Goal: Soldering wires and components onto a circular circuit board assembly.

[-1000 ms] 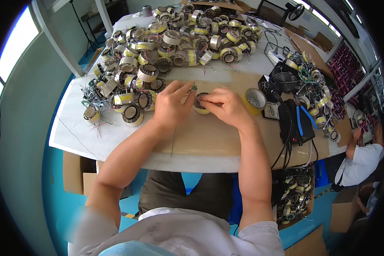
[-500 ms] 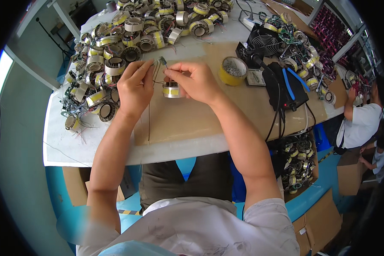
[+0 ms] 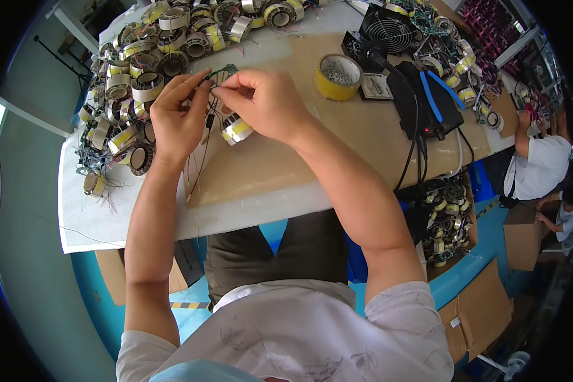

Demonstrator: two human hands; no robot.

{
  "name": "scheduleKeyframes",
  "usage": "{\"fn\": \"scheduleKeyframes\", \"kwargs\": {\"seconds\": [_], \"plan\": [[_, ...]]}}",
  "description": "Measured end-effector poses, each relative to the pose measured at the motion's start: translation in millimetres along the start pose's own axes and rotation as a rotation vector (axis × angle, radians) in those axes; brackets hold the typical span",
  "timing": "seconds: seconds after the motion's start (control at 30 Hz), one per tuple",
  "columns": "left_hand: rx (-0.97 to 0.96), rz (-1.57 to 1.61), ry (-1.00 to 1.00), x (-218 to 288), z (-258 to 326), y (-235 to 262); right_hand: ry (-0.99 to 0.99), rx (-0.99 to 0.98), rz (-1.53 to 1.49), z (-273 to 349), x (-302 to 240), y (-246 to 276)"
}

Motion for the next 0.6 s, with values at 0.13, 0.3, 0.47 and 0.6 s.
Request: {"fn": "scheduleKeyframes", "kwargs": {"seconds": [0.13, 0.3, 0.47, 0.6], "plan": [[-0.023, -0.063, -0.039, 4.0, 0.9, -0.8, -0.003, -0.001, -0.002, 0.9, -3.6, 1.4], [-0.028, -0.038, -0.056, 4.3, 2.1, -2.9, -0.004, -0.002, 0.022, 0.7, -3.4, 3.4], [-0.023, -0.031, -0.086, 3.8, 2.4, -2.9, 0.011, 0.005, 0.051, 0.1, 0.0, 3.7], [-0.035, -0.025, -0.078, 3.9, 3.0, -3.1, 0.002, 0.0, 0.045, 0.7, -3.9, 5.3]]}}
Point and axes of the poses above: each hand's wrist, its own z-axis away from the middle knuckle, its own y-axis out of the back of the hand, x = y × z, the point moved 2 cm from there along -z, towards the middle knuckle, and after that the axes turned 14 degrees about -x, right-handed, at the moved point
